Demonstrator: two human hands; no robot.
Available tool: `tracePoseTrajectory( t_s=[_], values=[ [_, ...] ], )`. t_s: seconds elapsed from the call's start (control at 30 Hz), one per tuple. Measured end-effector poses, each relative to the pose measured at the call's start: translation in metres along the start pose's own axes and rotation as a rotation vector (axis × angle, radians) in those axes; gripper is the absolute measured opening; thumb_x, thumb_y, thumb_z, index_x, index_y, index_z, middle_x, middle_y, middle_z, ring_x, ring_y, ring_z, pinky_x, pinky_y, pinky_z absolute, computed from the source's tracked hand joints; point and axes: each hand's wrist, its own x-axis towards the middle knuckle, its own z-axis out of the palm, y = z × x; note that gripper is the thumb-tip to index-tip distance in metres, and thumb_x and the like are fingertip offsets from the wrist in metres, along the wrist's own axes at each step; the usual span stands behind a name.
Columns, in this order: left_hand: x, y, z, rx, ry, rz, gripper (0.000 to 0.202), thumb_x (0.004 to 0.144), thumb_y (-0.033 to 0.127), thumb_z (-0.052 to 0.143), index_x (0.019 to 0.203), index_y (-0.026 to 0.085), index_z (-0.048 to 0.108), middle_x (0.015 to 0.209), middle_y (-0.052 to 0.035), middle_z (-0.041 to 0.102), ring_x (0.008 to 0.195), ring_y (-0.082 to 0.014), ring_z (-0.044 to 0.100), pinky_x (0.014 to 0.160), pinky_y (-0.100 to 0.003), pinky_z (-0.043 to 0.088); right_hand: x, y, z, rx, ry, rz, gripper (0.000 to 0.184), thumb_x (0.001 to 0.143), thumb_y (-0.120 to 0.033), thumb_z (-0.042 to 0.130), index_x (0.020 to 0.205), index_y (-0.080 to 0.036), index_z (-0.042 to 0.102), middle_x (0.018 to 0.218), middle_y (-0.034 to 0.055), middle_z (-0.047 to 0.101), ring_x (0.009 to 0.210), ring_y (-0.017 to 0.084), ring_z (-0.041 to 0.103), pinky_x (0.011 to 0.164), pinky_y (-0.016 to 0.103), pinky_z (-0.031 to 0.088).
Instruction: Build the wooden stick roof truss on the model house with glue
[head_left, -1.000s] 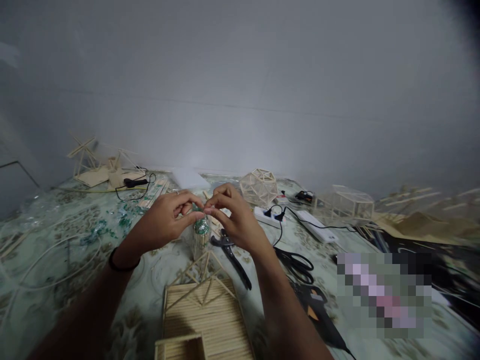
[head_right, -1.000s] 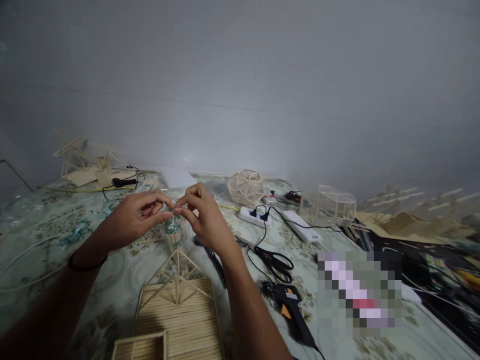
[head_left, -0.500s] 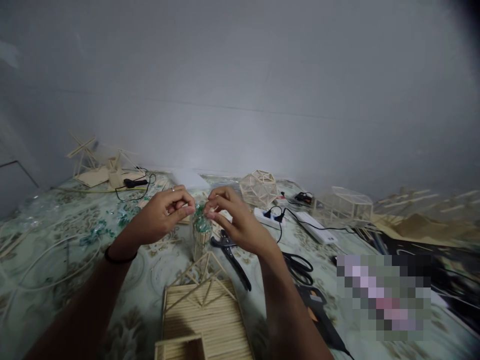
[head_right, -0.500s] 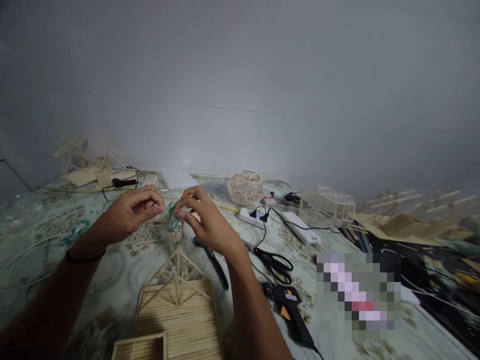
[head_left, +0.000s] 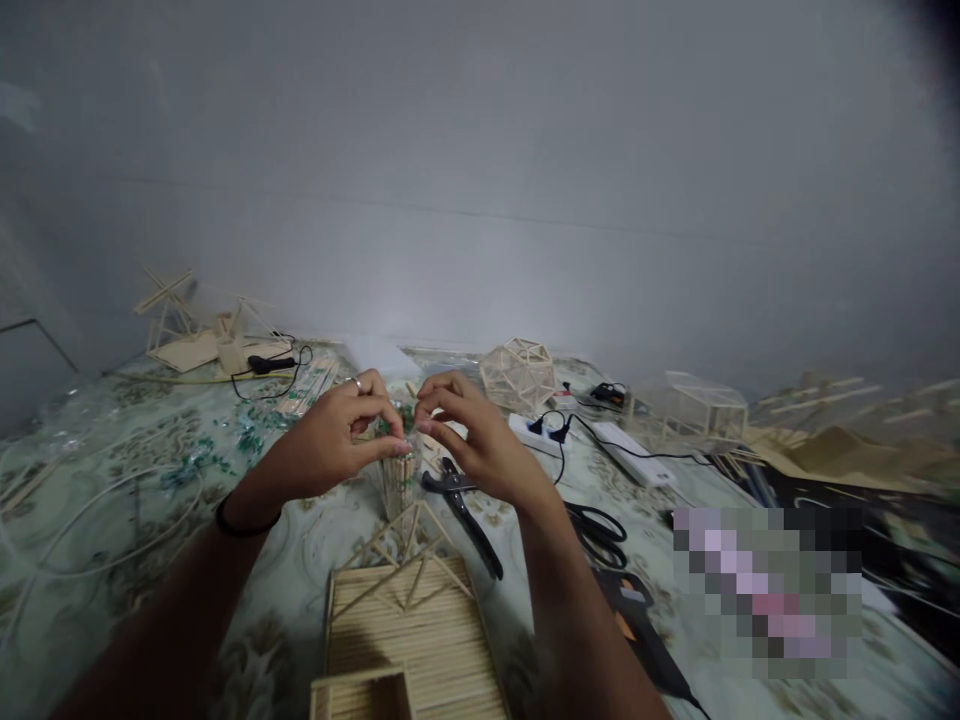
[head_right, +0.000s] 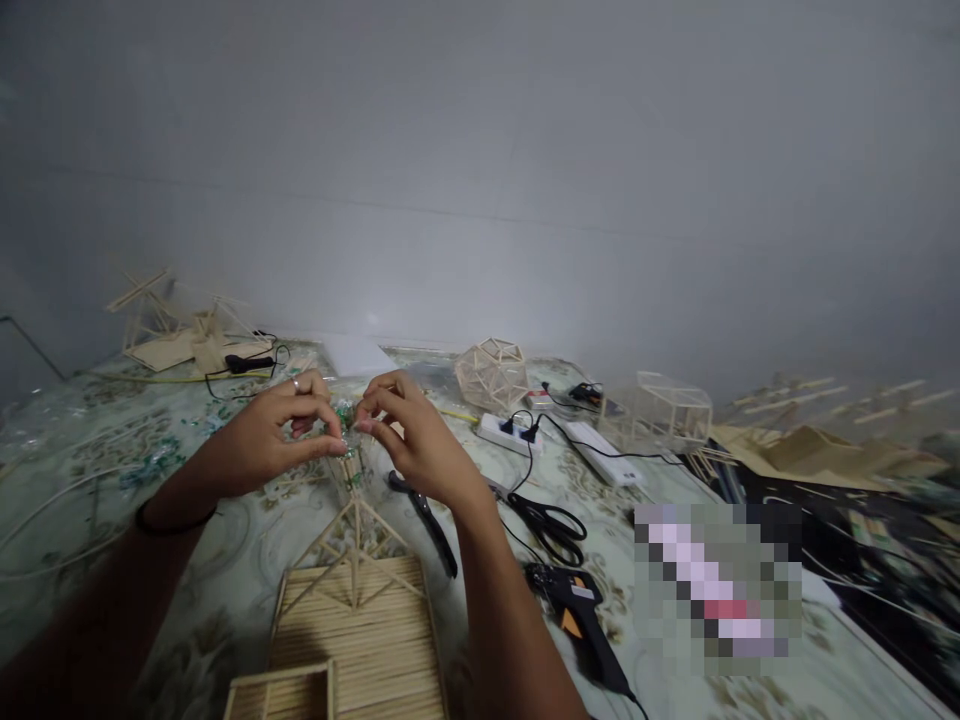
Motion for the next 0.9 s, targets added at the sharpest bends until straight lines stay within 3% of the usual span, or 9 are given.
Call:
tracePoseTrajectory(
  t_s=[0.17, 0.33, 0.5, 0.6, 0.7, 0.9],
  values=[
    [0.001, -0.007, -0.006, -0.046, -0.067, -0.009, 0.021, 0.099, 0.036, 0.072, 0.084, 0.021, 0.072, 0.087, 0.0013, 0.051, 0.076, -0.0158, 0.049, 0.075, -0.029, 0.044, -0.001, 0.002, 0.000, 0.012, -0.007, 0.019, 0.007, 0.106, -0.021, 0.062, 0.100, -0.025, 0.064, 0.115, 0.0072, 0.060, 0.111, 0.022, 0.060, 0.093, 0.038, 0.056],
    [0.002, -0.012, -0.008, -0.096, -0.067, 0.055, 0.024, 0.100, 0.039, 0.069, 0.085, 0.021, 0.071, 0.096, -0.0019, 0.057, 0.090, -0.0188, 0.056, 0.088, -0.032, 0.048, 0.000, 0.001, 0.000, 0.045, -0.007, 0.050, 0.008, 0.105, -0.021, 0.061, 0.098, -0.025, 0.064, 0.116, 0.0078, 0.061, 0.111, 0.022, 0.061, 0.087, 0.035, 0.058],
    [0.003, -0.009, 0.003, -0.062, 0.135, -0.022, 0.019, 0.098, 0.036, 0.069, 0.111, 0.022, 0.069, 0.111, -0.0068, 0.062, 0.106, -0.0228, 0.062, 0.089, -0.035, 0.057, 0.001, -0.005, 0.003, 0.031, 0.020, 0.012, 0.010, 0.103, -0.019, 0.063, 0.095, -0.024, 0.065, 0.111, 0.0066, 0.064, 0.106, 0.021, 0.063, 0.088, 0.035, 0.056],
    [0.004, -0.008, 0.012, 0.044, 0.243, -0.102, 0.018, 0.088, 0.028, 0.076, 0.101, 0.020, 0.065, 0.100, -0.0044, 0.064, 0.094, -0.0212, 0.065, 0.077, -0.032, 0.062, 0.002, -0.009, 0.006, -0.027, 0.061, -0.036, 0.011, 0.103, -0.016, 0.062, 0.095, -0.024, 0.065, 0.106, 0.0063, 0.064, 0.103, 0.022, 0.063, 0.092, 0.037, 0.055],
    [0.005, -0.007, 0.017, 0.161, 0.307, -0.108, 0.008, 0.085, 0.019, 0.072, 0.087, 0.020, 0.064, 0.088, -0.0025, 0.066, 0.081, -0.0189, 0.066, 0.069, -0.028, 0.059, 0.002, -0.011, 0.013, -0.123, 0.059, -0.075, 0.015, 0.103, -0.014, 0.057, 0.102, -0.022, 0.070, 0.107, 0.0080, 0.063, 0.101, 0.022, 0.064, 0.093, 0.038, 0.055],
    [0.005, -0.005, 0.021, 0.222, 0.431, -0.120, 0.013, 0.090, 0.015, 0.062, 0.077, 0.020, 0.060, 0.083, -0.0030, 0.064, 0.082, -0.0198, 0.063, 0.069, -0.029, 0.052, 0.000, -0.010, 0.021, -0.329, 0.067, 0.003, 0.029, 0.099, -0.010, 0.053, 0.116, -0.018, 0.076, 0.110, 0.0119, 0.064, 0.097, 0.025, 0.066, 0.090, 0.042, 0.056]
  ],
)
